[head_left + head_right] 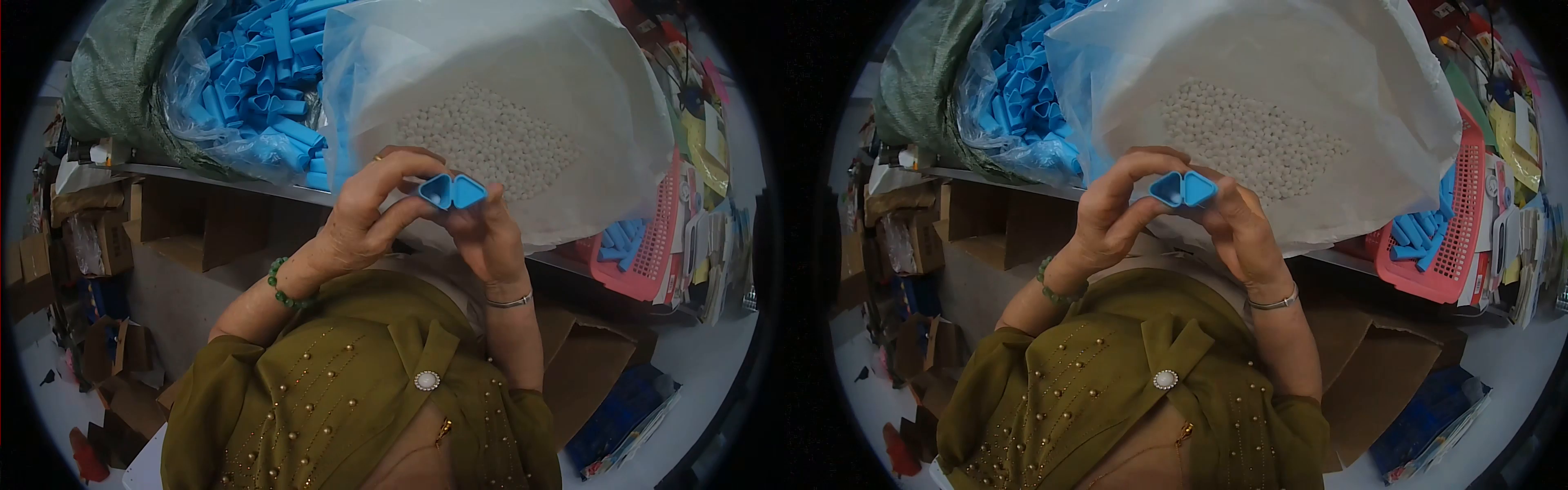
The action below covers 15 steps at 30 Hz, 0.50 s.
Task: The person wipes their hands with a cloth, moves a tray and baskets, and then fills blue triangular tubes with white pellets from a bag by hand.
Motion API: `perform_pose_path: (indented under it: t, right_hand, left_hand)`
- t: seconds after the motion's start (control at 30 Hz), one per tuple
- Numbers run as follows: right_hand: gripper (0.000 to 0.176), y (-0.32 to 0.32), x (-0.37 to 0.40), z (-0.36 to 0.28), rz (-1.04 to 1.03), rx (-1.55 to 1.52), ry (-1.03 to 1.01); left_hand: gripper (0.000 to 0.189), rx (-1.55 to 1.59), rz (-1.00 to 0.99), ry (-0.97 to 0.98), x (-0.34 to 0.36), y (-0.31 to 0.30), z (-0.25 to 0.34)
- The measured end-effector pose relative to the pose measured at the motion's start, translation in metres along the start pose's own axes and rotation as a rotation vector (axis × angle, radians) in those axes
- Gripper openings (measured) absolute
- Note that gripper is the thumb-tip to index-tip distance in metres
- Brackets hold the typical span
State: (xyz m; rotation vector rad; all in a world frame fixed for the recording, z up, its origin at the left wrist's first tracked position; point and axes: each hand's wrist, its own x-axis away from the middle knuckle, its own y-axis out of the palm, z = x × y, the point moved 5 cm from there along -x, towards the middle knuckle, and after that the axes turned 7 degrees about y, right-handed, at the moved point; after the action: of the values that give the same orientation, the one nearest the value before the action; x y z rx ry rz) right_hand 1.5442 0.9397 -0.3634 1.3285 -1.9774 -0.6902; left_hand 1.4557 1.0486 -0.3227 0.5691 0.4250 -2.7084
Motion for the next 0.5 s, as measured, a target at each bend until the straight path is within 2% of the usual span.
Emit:
perform_pose_path:
  t: [0.07,0.1,0.17,0.2,0.23,0.27,0.3,0.37,0.4,0.43,0.47,0.5]
  right_hand:
    - [0.046,-0.001,-0.002,-0.009,0.143,0.364,-0.124]
    - [0.046,-0.001,-0.004,-0.012,0.143,0.365,-0.126]
    - [0.031,0.01,-0.002,-0.028,0.252,1.14,-0.412]
    - [0.031,0.013,-0.004,-0.031,0.253,1.14,-0.411]
    - [0.028,0.01,-0.009,-0.035,0.35,1.069,-0.335]
    - [0.024,0.004,-0.014,-0.037,0.444,0.996,-0.259]
    - [0.024,-0.003,-0.021,-0.04,0.443,0.999,-0.259]
    - [0.025,-0.028,-0.039,-0.049,0.617,1.335,-0.292]
    - [0.025,-0.036,-0.048,-0.052,0.62,1.336,-0.289]
    - [0.026,-0.043,-0.058,-0.052,0.637,1.511,-0.231]
    - [0.029,-0.048,-0.068,-0.05,0.648,1.686,-0.17]
    - [0.029,-0.051,-0.077,-0.048,0.643,1.686,-0.167]
  left_hand:
    - [0.031,0.107,0.075,-0.07,0.0,-0.001,-0.006]
    - [0.032,0.087,0.089,-0.041,-0.003,-0.002,-0.007]
    - [0.033,0.066,0.102,-0.015,-0.006,-0.001,-0.007]
    - [0.035,-0.037,0.105,-0.001,-0.008,0.001,-0.007]
    - [0.037,-0.14,0.107,0.014,-0.01,0.001,-0.006]
    - [0.037,-0.139,0.109,0.015,-0.01,0.002,-0.006]
    - [0.039,-0.143,0.187,0.017,-0.009,-0.001,-0.006]
    - [0.041,-0.141,0.262,0.019,-0.005,-0.006,-0.002]
    - [0.045,-0.153,0.184,0.01,-0.002,-0.006,0.003]
    - [0.048,-0.165,0.108,-0.002,0.002,-0.005,0.007]
    - [0.048,-0.165,0.112,-0.005,0.004,-0.007,0.008]
    - [0.048,-0.175,0.078,0.022,0.005,-0.007,0.01]
